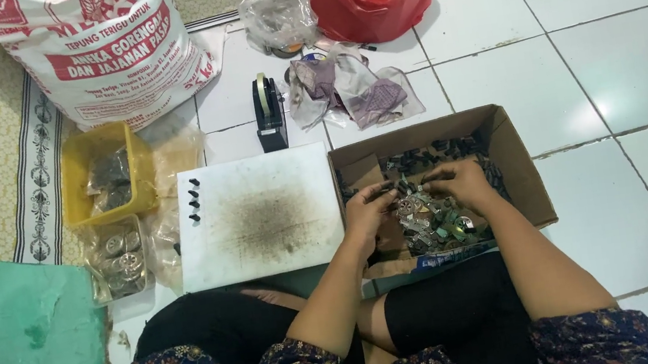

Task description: Assembling small mechanical or electrical components by hand and placing them in a box.

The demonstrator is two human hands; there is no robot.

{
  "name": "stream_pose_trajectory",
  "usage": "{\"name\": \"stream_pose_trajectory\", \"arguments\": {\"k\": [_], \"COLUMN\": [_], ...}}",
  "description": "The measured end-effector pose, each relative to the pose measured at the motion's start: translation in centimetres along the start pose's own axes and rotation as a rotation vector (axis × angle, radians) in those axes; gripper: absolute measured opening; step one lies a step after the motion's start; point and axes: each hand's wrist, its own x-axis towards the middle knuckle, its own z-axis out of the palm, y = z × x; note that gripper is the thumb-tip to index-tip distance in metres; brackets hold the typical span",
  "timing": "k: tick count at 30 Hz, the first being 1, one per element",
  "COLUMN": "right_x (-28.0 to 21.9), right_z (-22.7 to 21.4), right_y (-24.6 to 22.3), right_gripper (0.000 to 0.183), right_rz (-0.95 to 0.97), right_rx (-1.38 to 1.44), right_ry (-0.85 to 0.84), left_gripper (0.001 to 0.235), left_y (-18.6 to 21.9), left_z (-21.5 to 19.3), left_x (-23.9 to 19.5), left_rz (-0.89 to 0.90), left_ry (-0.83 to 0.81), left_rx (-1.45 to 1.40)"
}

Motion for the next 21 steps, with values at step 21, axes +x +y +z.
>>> {"name": "stream_pose_trajectory", "arguments": {"k": [21], "right_x": [1.3], "right_z": [6.2], "right_y": [3.4], "right_gripper": [0.031], "right_rz": [-0.266], "right_rx": [-1.168], "right_ry": [-0.341], "left_gripper": [0.048], "left_y": [0.2], "left_z": [-0.2], "left_x": [-1.1], "left_rz": [-0.015], "left_ry": [0.023], "left_rx": [0.094]}}
